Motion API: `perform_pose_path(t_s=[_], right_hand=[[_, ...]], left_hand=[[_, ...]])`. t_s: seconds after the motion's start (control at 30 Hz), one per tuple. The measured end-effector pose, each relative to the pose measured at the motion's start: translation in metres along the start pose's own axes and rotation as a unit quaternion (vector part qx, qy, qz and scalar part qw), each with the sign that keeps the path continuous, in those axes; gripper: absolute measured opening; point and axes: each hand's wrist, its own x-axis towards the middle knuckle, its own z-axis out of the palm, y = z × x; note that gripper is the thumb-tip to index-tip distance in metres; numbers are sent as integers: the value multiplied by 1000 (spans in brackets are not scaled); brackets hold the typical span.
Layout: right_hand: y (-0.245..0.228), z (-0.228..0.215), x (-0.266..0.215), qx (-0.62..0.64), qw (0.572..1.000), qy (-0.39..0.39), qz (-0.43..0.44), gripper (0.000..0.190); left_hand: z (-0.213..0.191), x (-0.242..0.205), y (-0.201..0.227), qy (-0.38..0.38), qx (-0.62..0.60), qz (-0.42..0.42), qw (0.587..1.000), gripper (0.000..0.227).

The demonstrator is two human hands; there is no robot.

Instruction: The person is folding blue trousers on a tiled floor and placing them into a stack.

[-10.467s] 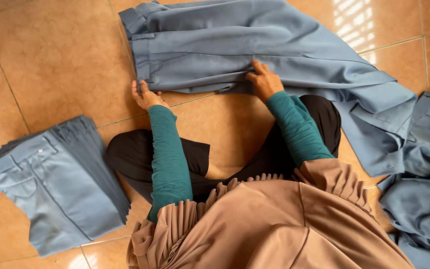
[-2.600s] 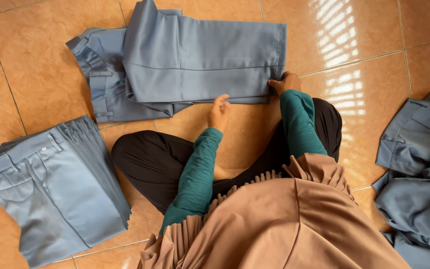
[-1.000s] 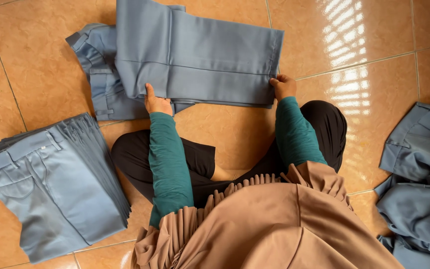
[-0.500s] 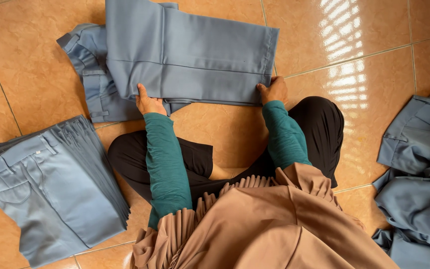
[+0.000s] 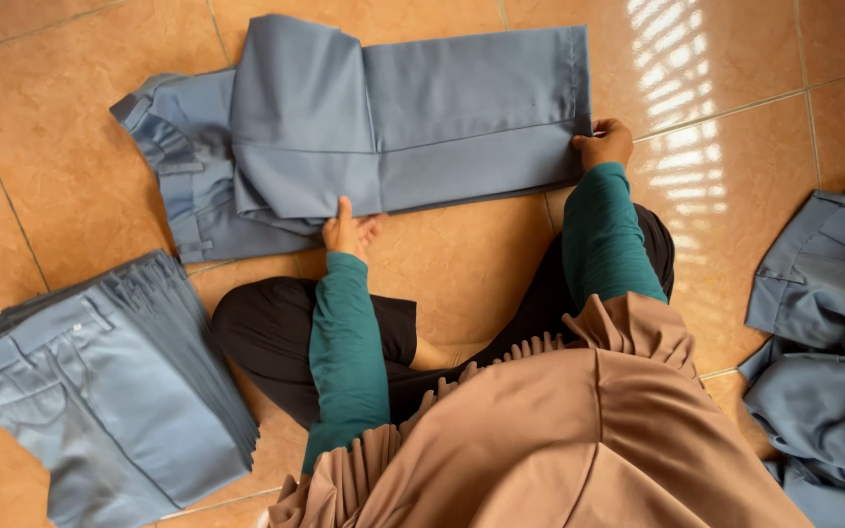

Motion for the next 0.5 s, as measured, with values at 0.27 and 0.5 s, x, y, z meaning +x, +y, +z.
perform_pose_path(t_s=[0.27, 0.5], right_hand=[[-57, 3, -23, -188, 930, 199, -243, 69], [-137, 95, -119, -269, 813, 19, -516, 55]], left_hand=[[75, -48, 38, -198, 421, 167, 869, 38], [201, 31, -6, -3, 571, 539, 619, 53]])
